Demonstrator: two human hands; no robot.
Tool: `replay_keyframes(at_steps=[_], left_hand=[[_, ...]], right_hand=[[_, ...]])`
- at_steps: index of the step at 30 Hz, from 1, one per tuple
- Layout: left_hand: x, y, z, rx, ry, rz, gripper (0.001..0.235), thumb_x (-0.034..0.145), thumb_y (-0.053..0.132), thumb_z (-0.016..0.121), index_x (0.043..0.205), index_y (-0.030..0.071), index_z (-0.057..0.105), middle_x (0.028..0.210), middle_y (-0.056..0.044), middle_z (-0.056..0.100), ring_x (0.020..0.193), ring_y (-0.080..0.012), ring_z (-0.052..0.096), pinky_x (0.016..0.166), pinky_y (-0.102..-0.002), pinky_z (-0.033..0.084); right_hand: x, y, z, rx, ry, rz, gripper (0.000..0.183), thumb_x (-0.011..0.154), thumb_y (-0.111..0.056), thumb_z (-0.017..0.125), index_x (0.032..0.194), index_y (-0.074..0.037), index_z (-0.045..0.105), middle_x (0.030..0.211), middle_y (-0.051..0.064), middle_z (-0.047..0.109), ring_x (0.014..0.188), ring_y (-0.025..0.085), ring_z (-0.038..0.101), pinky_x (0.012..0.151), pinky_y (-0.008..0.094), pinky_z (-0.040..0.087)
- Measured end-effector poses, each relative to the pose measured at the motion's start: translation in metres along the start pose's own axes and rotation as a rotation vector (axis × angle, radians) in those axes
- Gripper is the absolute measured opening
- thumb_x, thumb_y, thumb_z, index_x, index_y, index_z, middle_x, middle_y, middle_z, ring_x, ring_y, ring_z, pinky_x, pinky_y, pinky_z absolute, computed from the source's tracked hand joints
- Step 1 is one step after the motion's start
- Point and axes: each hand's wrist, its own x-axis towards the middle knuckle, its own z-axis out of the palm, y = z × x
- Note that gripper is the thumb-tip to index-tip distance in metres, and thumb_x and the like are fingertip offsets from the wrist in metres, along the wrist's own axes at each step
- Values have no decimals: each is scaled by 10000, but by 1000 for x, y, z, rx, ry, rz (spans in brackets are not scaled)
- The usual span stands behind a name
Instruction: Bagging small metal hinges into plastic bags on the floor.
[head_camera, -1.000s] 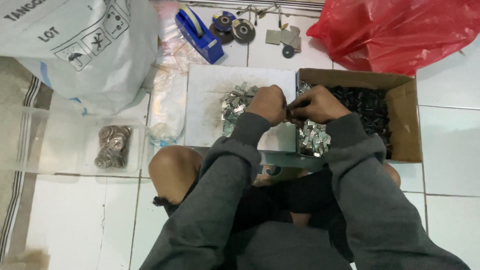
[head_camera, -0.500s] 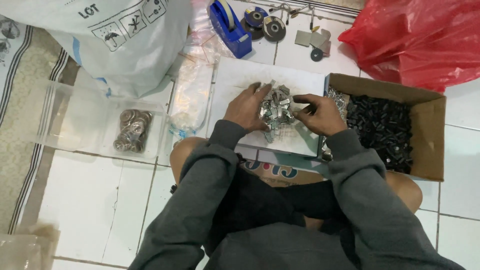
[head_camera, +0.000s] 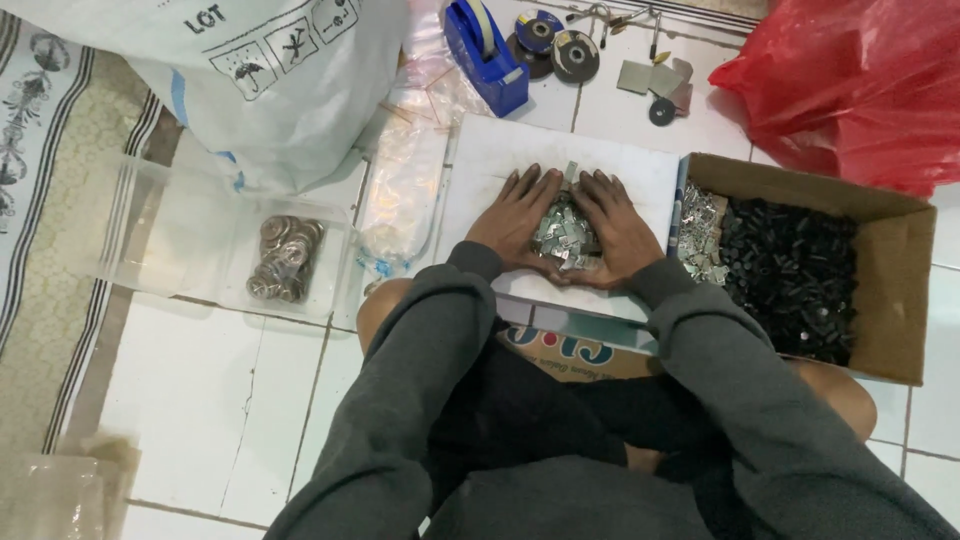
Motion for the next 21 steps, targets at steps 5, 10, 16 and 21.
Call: replay_keyframes(at_steps=[5, 10, 16, 21], left_hand=[[11, -14, 39, 25, 174, 78, 938, 902, 548, 763, 1614, 102, 344, 1612, -163, 440, 1511, -400, 385, 1282, -576, 277], [9, -1, 45, -22, 269, 73, 657, 1034, 293, 639, 1590, 82, 360, 1573, -203, 463, 1481, -421, 433, 1273, -581, 308], [-3, 16, 21, -3, 242, 12, 860, 853, 323, 668, 1584, 17, 331, 1596, -246, 421, 1517, -427, 378, 1316, -564, 216], [-6, 18, 16, -48, 310, -75, 798, 834, 278, 601, 1558, 24, 379, 1569, -237, 443, 1515, -427, 375, 1311, -582, 218]], right_hand=[[-7, 8, 10, 213, 178, -28, 781, 894, -463, 710, 1517, -41, 503, 1507, 211, 480, 1418, 461, 456, 1245, 538, 314], [-8, -3, 12, 243, 268, -11, 527, 967, -156, 612, 1475, -29, 555, 1475, 203, 517, 1391, 424, 505, 1232, 508, 366], [-1, -19, 2, 211, 319, 26, 480, 1004, -192, 627, 1456, -37, 573, 1526, 205, 498, 1441, 431, 449, 1256, 555, 268], [8, -28, 0, 138, 416, 6, 420, 974, -198, 703, 1351, -23, 639, 1480, 218, 553, 1403, 453, 487, 1252, 565, 242]])
